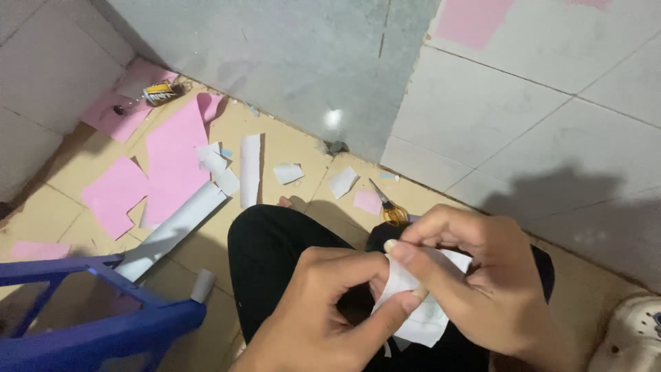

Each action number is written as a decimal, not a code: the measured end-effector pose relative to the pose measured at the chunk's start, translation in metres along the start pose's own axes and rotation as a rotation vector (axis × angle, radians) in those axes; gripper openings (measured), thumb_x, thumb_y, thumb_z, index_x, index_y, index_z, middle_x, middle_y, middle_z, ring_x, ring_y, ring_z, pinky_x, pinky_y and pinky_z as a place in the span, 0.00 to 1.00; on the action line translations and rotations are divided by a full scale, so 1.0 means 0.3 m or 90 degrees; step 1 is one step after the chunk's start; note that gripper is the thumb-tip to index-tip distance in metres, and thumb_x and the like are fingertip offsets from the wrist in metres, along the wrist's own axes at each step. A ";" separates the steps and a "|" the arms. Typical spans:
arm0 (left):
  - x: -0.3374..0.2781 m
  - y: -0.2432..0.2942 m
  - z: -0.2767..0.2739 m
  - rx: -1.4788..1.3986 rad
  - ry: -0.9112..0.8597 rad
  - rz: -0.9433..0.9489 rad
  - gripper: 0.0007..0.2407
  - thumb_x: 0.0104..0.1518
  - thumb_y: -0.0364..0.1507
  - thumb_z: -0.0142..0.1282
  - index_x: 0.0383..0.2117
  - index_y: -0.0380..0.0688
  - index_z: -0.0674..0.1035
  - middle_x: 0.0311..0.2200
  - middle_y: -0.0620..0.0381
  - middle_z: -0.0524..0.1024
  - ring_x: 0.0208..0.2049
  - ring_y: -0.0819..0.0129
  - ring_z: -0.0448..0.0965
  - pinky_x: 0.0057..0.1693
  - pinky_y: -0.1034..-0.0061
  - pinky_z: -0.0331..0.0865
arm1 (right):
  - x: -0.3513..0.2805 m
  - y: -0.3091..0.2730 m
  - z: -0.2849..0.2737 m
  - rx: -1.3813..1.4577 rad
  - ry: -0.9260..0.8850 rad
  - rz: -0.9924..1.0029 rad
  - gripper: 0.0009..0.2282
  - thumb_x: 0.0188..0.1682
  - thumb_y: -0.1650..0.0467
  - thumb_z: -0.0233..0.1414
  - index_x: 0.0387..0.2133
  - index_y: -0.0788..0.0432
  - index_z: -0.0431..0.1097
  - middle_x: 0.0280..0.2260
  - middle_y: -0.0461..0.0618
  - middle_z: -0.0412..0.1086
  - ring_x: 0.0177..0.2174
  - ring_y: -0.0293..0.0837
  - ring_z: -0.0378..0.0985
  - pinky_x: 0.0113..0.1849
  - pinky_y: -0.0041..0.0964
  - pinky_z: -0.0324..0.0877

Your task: Cutting small squares of colored adhesive paper and sticking them onto a tiled wall to create a decorative pattern.

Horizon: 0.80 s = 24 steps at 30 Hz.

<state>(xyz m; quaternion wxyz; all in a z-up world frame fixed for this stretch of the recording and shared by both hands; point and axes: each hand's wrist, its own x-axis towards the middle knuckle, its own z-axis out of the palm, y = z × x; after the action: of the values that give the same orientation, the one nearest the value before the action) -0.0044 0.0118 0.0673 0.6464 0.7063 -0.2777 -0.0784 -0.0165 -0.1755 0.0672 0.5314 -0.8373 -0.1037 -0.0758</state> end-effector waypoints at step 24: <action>0.004 -0.024 0.086 0.350 0.367 0.275 0.09 0.47 0.19 0.71 0.34 0.41 0.85 0.39 0.53 0.78 0.42 0.62 0.77 0.55 0.65 0.79 | -0.049 -0.037 0.055 -0.090 0.206 -0.109 0.03 0.47 0.83 0.58 0.31 0.69 0.74 0.14 0.39 0.62 0.15 0.29 0.52 0.21 0.22 0.49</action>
<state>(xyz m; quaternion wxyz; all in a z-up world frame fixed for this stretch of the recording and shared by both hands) -0.0135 -0.0111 0.0569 0.4870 0.7708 -0.2375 0.3350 -0.0332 -0.1572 0.0664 0.4725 -0.8377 -0.0821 -0.2613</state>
